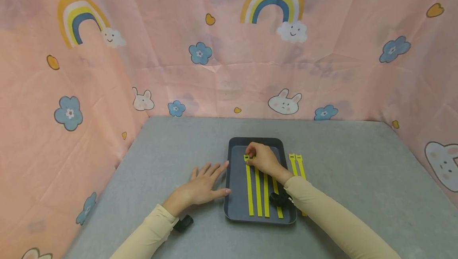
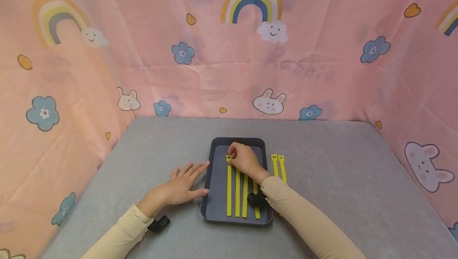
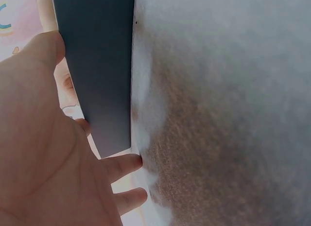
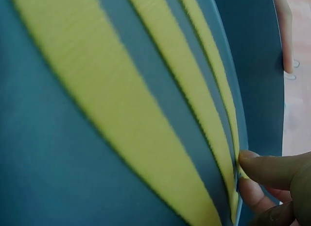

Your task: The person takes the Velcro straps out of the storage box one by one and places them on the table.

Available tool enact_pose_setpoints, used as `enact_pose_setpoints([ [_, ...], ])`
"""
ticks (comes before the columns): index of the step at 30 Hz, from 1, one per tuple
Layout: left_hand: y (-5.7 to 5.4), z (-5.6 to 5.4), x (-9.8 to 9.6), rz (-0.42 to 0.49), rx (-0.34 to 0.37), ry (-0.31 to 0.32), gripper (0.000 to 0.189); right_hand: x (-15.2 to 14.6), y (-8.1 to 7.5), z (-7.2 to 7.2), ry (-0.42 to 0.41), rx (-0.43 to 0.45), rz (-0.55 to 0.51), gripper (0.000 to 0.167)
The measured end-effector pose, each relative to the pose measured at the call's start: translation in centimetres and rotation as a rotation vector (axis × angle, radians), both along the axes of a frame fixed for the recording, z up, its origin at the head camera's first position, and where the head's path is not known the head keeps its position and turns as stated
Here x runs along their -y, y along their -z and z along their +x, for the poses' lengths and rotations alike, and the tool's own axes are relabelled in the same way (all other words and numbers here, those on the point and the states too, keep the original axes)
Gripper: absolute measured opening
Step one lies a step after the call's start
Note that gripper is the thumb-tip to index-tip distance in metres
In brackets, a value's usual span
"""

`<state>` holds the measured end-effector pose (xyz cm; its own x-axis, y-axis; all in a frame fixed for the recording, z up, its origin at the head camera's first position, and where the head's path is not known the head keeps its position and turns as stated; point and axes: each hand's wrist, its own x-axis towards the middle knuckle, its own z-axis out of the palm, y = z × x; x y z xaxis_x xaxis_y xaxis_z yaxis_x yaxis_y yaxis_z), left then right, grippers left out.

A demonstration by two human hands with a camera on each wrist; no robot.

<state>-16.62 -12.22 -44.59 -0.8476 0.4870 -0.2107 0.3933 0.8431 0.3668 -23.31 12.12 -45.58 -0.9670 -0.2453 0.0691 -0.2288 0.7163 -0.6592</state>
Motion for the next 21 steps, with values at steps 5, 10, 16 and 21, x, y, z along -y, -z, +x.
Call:
enact_pose_setpoints([
  [5,-0.07,0.02,-0.03,-0.004,0.004,0.005,0.084,-0.17,0.11,0.02,-0.021,-0.011,-0.009,0.024],
  [10,0.05,0.07,-0.04,-0.005,0.011,0.003,0.085,-0.27,0.26,0.12,-0.04,-0.016,-0.027,0.024],
  [16,0.18,0.07,-0.09,0.003,0.006,-0.007,0.084,-0.24,0.36,0.25,-0.042,-0.015,-0.052,0.022],
  [21,0.34,0.05,-0.02,0.008,0.009,-0.006,0.084,-0.26,0.4,0.3,-0.039,-0.001,-0.093,0.021],
])
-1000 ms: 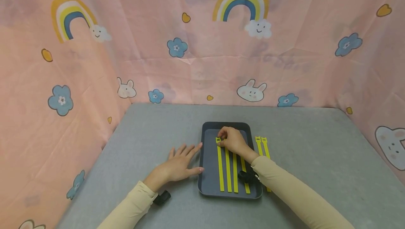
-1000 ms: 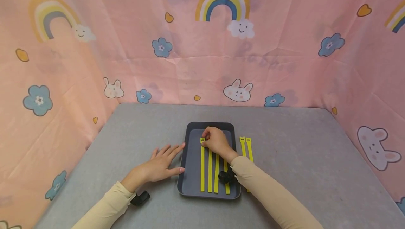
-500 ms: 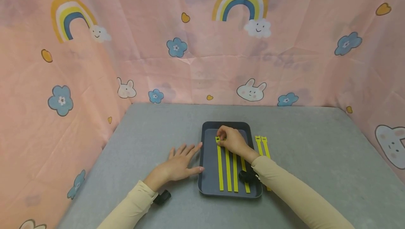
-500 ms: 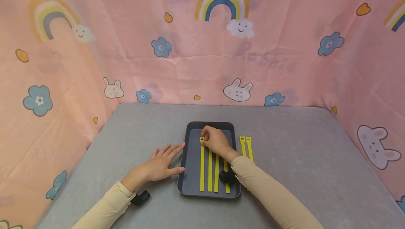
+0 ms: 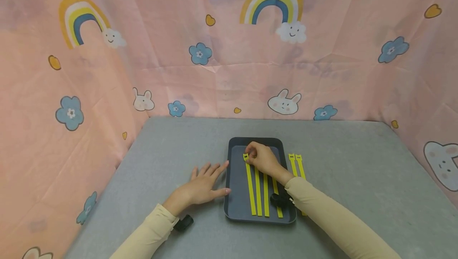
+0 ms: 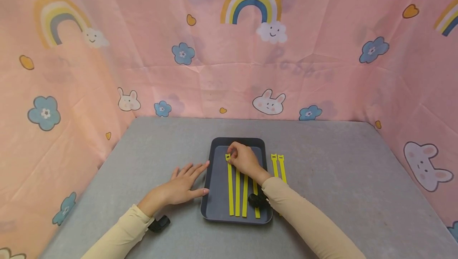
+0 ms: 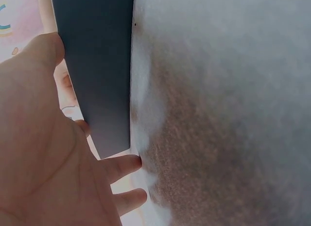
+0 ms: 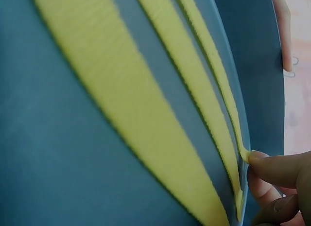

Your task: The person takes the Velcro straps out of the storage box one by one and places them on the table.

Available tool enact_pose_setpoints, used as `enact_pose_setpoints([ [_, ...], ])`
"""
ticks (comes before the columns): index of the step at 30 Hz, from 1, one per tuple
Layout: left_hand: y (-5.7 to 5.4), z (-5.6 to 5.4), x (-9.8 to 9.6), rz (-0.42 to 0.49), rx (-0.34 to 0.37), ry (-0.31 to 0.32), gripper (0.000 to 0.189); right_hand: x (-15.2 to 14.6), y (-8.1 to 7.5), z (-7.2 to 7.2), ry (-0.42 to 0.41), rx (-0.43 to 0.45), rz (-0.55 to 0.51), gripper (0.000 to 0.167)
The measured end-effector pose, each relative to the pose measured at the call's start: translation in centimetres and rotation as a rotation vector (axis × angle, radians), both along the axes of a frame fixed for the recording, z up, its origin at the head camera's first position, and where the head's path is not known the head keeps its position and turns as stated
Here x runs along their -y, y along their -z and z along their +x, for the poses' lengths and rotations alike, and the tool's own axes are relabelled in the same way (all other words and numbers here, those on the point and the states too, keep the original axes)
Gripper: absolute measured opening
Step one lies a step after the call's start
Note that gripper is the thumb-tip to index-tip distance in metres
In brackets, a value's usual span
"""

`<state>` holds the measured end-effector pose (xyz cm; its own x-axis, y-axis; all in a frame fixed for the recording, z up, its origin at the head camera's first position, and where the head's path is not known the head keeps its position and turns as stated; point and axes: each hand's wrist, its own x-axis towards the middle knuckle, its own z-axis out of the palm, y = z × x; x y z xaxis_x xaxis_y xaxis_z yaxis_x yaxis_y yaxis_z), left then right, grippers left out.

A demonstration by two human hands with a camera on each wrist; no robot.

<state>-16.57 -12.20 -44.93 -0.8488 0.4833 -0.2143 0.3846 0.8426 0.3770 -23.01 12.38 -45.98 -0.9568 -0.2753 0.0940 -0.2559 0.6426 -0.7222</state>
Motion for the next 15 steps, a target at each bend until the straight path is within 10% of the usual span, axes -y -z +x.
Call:
enact_pose_setpoints([
  [15,-0.53,0.17,-0.07,0.007,0.004,-0.003,0.084,0.1,-0.62,0.11,0.01,0.022,-0.122,0.021],
])
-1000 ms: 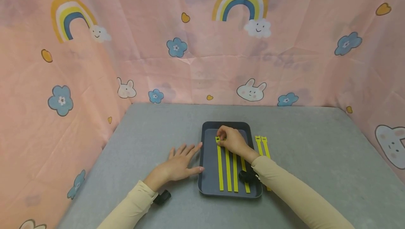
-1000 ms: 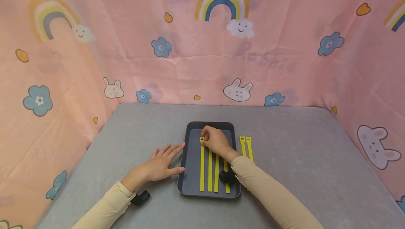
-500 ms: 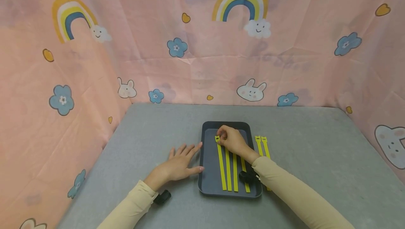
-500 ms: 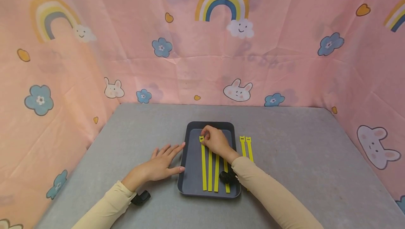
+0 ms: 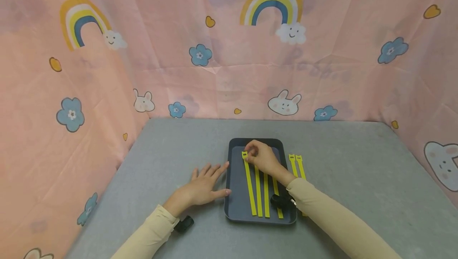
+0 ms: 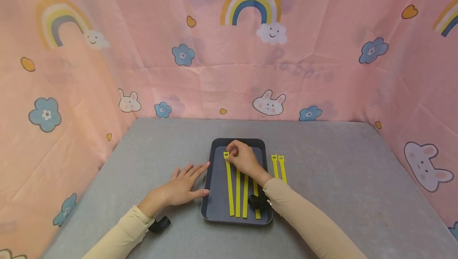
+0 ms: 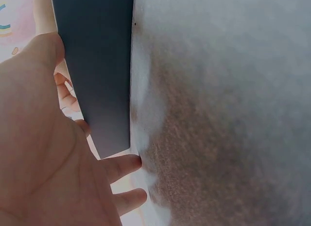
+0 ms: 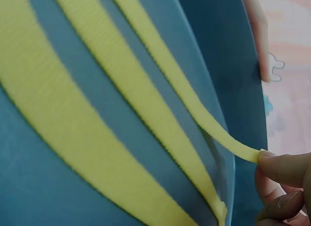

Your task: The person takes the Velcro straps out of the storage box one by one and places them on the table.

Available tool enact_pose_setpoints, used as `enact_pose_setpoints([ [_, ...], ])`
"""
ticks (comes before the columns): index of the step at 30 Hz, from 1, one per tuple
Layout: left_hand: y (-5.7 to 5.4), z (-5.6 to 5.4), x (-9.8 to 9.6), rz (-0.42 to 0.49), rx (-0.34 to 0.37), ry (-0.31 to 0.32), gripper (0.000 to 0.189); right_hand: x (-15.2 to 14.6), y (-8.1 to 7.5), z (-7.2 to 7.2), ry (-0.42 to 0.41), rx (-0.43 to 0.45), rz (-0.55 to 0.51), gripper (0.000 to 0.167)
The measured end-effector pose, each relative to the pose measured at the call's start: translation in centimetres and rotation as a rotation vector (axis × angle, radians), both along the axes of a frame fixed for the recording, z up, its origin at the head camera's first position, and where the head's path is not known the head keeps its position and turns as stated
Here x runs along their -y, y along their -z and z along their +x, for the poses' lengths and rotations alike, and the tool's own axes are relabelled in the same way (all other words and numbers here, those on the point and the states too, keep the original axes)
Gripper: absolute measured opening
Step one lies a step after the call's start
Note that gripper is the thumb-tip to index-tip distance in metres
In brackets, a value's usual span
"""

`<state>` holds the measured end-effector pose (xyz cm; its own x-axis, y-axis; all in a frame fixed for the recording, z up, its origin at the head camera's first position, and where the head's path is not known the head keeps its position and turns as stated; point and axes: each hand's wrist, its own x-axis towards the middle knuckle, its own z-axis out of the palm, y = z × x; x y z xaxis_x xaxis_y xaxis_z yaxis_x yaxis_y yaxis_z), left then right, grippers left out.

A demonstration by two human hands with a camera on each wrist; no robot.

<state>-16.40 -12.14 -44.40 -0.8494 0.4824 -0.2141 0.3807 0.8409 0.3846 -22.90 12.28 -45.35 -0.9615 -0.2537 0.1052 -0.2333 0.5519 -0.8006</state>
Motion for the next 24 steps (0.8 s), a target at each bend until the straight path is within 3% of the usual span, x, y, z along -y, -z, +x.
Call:
enact_pose_setpoints([
  [24,0.0,0.0,-0.1,-0.007,0.001,-0.005,0.084,-1.2,-2.9,0.9,0.032,0.042,-0.124,0.021],
])
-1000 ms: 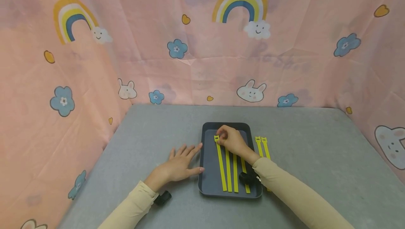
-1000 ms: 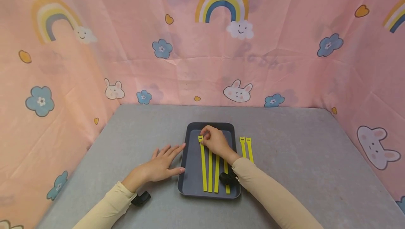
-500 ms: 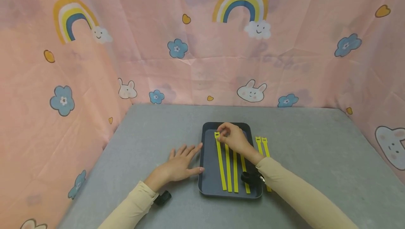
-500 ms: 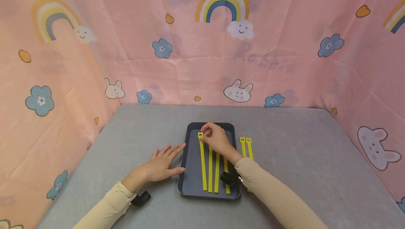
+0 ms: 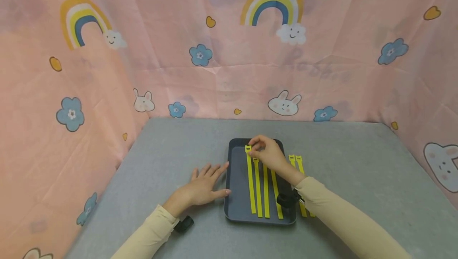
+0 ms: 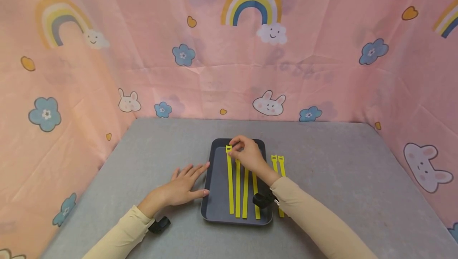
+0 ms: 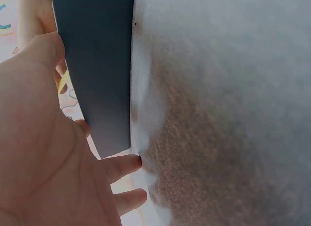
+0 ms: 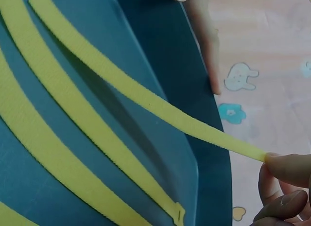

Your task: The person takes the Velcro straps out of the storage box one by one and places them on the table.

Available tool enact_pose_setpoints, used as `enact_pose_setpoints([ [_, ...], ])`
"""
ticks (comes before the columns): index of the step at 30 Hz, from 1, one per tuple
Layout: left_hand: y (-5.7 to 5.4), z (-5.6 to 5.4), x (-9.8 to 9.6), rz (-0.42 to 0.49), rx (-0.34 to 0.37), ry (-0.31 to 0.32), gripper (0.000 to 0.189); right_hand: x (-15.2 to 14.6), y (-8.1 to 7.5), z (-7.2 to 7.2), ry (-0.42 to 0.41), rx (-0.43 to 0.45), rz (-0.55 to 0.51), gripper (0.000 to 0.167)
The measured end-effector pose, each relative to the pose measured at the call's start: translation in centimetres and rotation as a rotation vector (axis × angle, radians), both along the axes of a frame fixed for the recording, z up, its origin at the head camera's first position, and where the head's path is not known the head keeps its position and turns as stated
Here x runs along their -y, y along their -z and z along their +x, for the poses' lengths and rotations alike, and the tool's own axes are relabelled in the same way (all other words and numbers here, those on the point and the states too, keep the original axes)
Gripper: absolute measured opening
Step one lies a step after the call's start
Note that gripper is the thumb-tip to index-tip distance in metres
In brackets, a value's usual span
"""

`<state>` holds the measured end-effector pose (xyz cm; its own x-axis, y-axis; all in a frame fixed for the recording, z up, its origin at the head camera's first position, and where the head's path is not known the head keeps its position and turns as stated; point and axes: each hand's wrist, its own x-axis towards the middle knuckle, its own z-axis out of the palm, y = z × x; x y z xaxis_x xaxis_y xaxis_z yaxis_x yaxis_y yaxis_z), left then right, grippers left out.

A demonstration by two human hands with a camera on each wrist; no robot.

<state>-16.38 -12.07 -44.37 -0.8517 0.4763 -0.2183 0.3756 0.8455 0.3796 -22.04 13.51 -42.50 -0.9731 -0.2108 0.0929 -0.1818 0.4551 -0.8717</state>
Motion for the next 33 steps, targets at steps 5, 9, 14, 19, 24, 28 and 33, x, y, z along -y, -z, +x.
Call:
enact_pose_setpoints([
  [5,-0.3,0.1,-0.1,0.0,0.002,0.003,0.084,-0.3,-0.4,0.2,-0.007,0.028,-0.04,0.023],
  [9,-0.3,0.1,0.0,0.003,0.001,0.0,0.084,-0.5,-0.7,0.3,-0.014,0.038,-0.069,0.025],
  [14,-0.2,0.1,-0.1,0.0,0.0,-0.001,0.084,-0.7,-1.3,0.5,-0.014,0.047,-0.085,0.026],
  [19,-0.1,0.0,-0.1,0.001,0.008,0.001,0.085,-0.9,-1.8,0.7,-0.011,0.038,-0.083,0.027],
  [24,0.1,0.0,-0.1,0.006,0.008,0.006,0.085,-1.1,-2.2,0.7,0.029,0.053,-0.067,0.027],
  [28,0.3,0.0,0.0,0.009,0.001,0.009,0.086,-1.4,-2.6,0.7,0.047,0.062,-0.08,0.027],
  [33,0.2,0.0,0.0,0.013,-0.002,0.009,0.086,-1.7,-3.0,0.7,0.058,0.048,-0.097,0.026],
])
